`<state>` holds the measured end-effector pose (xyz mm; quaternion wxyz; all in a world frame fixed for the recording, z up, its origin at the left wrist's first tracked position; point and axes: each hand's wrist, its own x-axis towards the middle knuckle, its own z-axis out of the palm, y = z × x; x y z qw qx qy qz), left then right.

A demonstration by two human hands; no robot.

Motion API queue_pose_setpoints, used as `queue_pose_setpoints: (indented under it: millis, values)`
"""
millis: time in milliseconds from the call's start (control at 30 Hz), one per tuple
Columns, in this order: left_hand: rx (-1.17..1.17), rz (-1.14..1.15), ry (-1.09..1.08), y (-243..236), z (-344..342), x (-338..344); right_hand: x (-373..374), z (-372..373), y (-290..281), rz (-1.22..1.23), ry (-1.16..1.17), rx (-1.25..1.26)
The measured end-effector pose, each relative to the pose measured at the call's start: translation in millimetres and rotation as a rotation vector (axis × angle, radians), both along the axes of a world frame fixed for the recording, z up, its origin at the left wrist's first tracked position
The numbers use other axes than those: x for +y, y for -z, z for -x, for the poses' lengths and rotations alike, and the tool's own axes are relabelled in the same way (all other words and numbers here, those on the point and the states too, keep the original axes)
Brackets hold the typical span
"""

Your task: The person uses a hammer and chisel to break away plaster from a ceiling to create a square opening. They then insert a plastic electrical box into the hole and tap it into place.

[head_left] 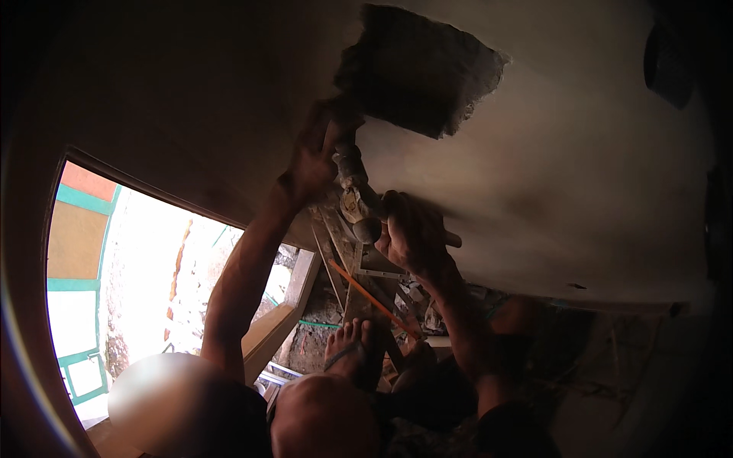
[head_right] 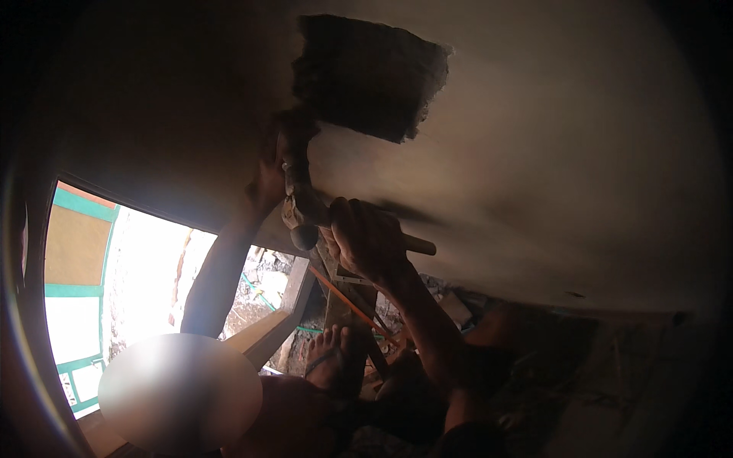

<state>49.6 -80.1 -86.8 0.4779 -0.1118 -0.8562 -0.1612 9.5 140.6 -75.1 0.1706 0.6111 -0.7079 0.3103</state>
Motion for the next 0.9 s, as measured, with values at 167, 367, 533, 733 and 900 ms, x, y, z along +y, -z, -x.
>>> queue_pose_setpoints:
  millis: [167, 367, 533, 733, 900]
  values:
    - [0.057, 0.014, 0.029, -5, 4, 2, -1, 3, -2, 0.000, 0.017, 0.089]
    - [0.073, 0.028, -0.122, 29, 12, -19, -10, 1, -9, 0.015, 0.068, 0.024]
    - [0.209, 0.138, -0.303, 23, 15, -15, -12, 5, -6, 0.043, 0.052, 0.047]
    - [0.259, 0.032, -0.247, 35, 25, -24, -17, 10, -6, 0.047, 0.060, 0.111]
    - [0.269, 0.117, -0.243, 39, 32, -29, -17, 23, -2, 0.042, 0.109, 0.151]
